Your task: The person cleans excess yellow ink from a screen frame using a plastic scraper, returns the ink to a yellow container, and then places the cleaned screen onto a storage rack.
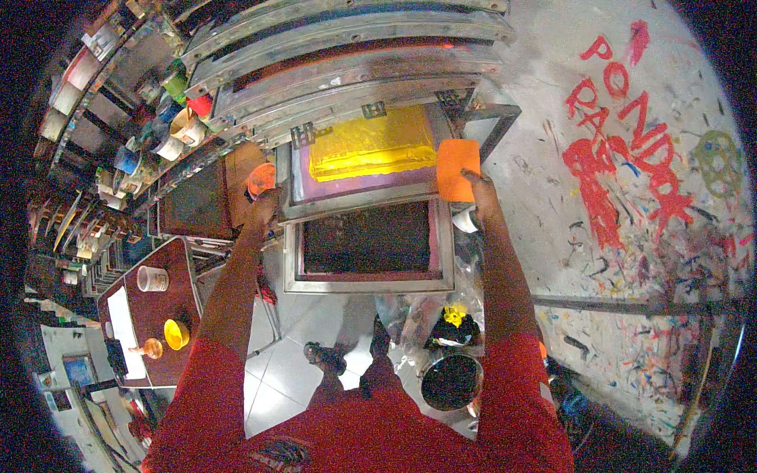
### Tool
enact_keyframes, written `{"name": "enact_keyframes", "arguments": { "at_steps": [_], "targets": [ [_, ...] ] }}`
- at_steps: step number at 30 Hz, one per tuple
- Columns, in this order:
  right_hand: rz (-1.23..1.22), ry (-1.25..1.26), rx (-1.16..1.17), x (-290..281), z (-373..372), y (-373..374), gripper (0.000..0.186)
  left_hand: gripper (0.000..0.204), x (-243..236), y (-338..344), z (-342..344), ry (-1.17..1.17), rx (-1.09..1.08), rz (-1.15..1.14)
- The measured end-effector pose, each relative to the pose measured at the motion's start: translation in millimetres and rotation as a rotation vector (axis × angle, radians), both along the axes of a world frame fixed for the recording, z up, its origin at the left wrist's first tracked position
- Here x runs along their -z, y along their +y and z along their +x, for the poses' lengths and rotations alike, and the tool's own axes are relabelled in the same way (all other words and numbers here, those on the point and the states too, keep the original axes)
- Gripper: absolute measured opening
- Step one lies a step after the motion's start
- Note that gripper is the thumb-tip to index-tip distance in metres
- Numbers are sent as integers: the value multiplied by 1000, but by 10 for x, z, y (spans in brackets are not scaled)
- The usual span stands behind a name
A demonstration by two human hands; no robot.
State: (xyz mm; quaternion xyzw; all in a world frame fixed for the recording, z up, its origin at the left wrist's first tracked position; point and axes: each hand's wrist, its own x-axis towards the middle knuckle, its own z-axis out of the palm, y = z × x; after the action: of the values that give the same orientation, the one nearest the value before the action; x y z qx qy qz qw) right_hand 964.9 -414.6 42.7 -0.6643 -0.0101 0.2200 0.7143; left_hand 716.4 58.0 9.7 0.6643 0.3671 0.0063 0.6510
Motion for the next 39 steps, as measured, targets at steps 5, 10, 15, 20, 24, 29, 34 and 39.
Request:
{"name": "enact_keyframes", "arguments": {
  "at_steps": [5,10,15,20,24,29,34,39],
  "targets": [
    [-174,16,-68,-66,68,173,45,55,414,102,244,28,-12,282],
    [-274,10,-91,-71,-56,140,50,68,531,-11,225,128,-10,707],
    [-194,112,-73,-248,-640,-217,45,69,342,-473,-272,340,-25,695],
    [-88,159,-135,61,-1159,-964,41,67,-267,-1303,-1027,199,-87,683],
    [-218,59,11,298,-1770,-1373,39,64,2,-1486,-1783,238,-47,601],
    [-16,38,115,408,-2857,-1790,34,64,-190,-1857,-2626,196,-45,471],
    [-10,114,232,-263,-4207,-1702,29,65,185,-1833,-3597,18,94,691],
    [-58,42,383,-390,-5531,-2089,27,66,-3,-2050,-4270,76,208,656]
  ]
}}
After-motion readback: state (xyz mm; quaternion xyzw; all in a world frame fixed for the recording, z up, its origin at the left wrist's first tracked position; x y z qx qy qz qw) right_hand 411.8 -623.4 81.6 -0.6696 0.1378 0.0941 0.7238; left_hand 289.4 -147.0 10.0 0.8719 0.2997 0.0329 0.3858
